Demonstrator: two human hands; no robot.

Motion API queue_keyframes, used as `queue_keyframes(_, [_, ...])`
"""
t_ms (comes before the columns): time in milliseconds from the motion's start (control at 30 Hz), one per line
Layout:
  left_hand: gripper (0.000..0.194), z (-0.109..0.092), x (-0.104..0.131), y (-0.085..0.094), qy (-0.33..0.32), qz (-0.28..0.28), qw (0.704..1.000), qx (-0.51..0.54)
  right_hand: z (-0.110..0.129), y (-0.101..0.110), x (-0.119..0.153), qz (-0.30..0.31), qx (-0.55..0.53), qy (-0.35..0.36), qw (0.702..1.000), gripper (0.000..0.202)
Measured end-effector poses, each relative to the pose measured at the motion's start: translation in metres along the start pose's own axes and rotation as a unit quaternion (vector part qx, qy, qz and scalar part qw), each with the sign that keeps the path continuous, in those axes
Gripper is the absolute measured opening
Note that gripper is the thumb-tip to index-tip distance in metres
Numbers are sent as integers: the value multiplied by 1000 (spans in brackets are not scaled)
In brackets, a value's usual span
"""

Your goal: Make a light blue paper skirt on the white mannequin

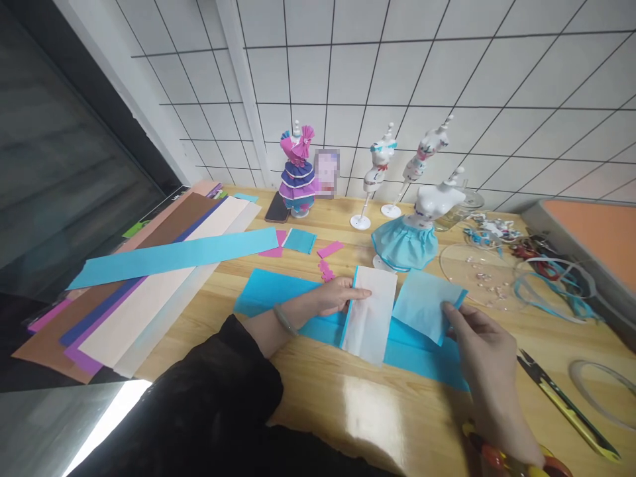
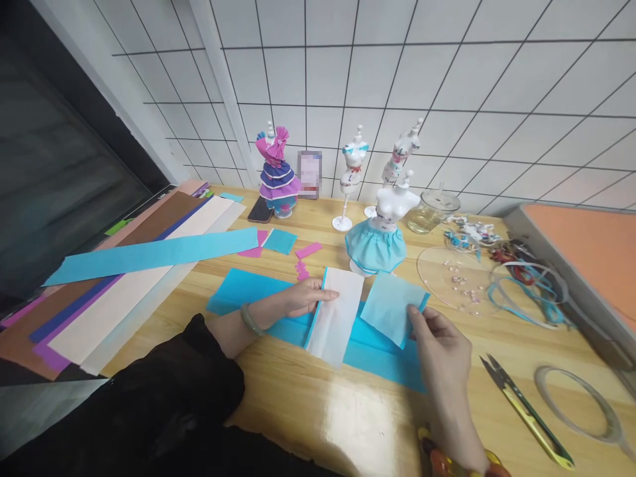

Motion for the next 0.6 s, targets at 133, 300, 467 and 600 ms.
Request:
queue_keyframes(133, [47,4,-2,-7,-50,12,998,-21,-3,-15,7,89,-70,-19,993,34])
queue_keyframes(300, [51,0,5,-25,-143,-7,989,-45,-9,-29,15,151,-113,-44,981,37])
queue_keyframes(467, [66,1,10,-34,-138,-20,988,-61,-16,-32,17,159,-141,-47,976,35])
queue_keyframes(600, [86,7,9,-33,-96,-50,991,-83,-19,-34,17,168,-157,-47,972,34])
Point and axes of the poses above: each hand's wrist, its own x-axis away from the middle knuckle, its own y-axis out of the back of the hand, z = x × y, the point moved 3 cm from there along -x, towards the middle knuckle, and after that the axes turned 14 degrees about y, right-handed, at the moved point
